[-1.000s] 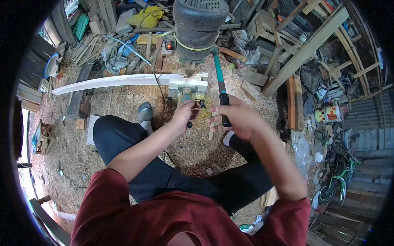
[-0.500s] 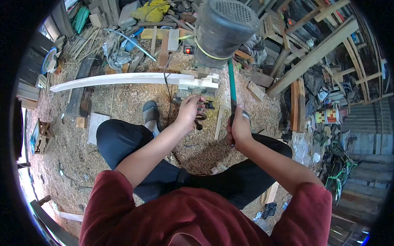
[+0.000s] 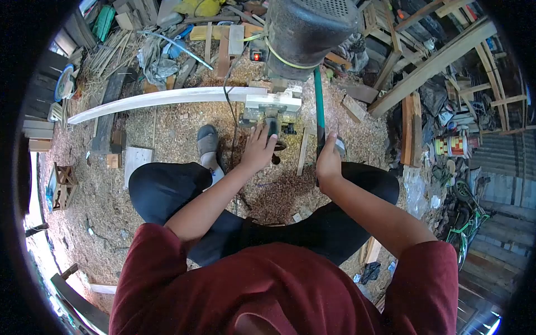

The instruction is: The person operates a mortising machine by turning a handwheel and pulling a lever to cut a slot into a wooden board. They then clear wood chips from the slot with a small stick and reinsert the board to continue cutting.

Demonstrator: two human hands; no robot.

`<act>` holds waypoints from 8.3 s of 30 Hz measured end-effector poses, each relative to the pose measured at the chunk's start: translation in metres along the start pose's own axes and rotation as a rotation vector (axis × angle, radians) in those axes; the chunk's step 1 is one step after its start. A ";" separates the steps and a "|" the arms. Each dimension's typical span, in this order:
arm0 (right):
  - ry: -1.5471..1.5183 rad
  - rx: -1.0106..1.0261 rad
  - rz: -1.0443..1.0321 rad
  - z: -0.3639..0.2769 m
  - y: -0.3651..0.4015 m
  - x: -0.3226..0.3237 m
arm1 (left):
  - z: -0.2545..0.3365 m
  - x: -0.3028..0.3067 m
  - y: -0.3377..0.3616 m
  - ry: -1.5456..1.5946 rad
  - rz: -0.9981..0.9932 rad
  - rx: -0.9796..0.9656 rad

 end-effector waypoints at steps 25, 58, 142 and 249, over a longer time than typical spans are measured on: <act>0.100 0.423 0.248 0.046 -0.039 -0.057 | -0.016 -0.016 -0.030 -0.036 0.647 -0.137; -0.165 0.437 -0.174 0.101 -0.122 -0.111 | -0.034 -0.051 0.047 0.053 0.542 -0.189; -0.415 0.479 -0.569 -0.114 0.038 -0.001 | -0.082 -0.074 -0.003 0.206 0.435 -0.216; 0.227 -0.260 -0.382 -0.144 0.074 0.052 | 0.109 0.084 0.038 0.017 0.258 -0.318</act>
Point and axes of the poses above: each hand's wrist, its own y-axis away from the middle knuckle, its own x-axis out of the back of the hand, z = x × y, the point moved 7 cm from there along -y, towards the middle knuckle
